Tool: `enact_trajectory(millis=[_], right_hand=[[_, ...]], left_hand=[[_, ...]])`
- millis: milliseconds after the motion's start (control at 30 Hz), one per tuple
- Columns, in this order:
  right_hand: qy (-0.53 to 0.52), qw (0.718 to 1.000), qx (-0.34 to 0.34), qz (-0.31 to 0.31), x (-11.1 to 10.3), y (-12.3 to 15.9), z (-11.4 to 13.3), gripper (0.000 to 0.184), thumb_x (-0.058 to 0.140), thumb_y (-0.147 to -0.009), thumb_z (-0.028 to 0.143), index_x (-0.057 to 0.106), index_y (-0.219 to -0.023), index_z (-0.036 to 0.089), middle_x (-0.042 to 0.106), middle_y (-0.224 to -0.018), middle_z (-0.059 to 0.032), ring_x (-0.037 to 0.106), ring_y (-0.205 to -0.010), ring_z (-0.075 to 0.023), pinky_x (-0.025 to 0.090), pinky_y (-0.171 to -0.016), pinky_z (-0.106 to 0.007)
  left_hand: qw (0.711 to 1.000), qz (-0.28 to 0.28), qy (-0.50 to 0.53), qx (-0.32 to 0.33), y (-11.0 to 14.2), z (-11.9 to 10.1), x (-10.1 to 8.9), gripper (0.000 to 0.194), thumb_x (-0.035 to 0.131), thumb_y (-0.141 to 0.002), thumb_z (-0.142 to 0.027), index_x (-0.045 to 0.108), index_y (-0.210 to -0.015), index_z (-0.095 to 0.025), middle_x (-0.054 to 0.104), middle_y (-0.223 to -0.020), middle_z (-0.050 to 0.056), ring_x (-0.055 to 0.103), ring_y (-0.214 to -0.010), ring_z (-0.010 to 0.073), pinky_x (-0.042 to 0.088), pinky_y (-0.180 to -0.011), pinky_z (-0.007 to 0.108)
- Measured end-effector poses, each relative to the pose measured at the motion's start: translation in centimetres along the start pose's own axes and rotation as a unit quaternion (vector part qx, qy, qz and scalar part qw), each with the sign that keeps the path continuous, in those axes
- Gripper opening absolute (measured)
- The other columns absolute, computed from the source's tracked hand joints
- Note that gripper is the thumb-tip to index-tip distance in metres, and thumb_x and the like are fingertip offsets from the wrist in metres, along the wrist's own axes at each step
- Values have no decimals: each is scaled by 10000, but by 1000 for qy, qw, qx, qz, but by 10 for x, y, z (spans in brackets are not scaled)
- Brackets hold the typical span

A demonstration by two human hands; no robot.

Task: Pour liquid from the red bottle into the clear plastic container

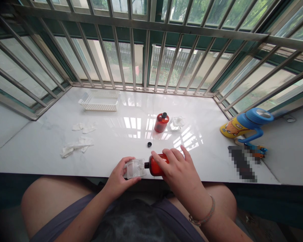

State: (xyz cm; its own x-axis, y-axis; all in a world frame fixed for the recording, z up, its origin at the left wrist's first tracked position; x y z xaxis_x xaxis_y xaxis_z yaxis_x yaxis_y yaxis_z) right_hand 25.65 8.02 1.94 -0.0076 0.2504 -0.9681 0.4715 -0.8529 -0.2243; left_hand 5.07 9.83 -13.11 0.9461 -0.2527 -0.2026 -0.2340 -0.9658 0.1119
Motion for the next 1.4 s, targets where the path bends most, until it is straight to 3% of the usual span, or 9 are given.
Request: enact_trajectory(millis=[1400], right_hand=[[33, 999, -17, 9, -6, -7, 6, 637, 757, -917, 171, 611, -1516, 330, 719, -1291, -96, 619, -1161, -316, 325, -1201, -592]], left_hand=[[1000, -24, -2, 16, 1, -9, -4, 731, 972, -730, -395, 655, -1376, -261, 707, -1376, 130, 694, -1281, 369, 569, -1116, 532]])
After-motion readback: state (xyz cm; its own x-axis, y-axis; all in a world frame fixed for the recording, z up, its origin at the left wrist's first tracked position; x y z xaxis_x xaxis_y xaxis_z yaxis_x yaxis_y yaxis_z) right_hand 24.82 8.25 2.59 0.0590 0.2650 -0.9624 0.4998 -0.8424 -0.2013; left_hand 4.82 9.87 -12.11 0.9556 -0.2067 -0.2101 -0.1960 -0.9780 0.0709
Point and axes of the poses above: each hand's wrist, its own y-axis away from the middle knuckle, its own x-axis out of the palm, z = x × y, the point moved 10 cm from there along -y, towards the middle knuckle
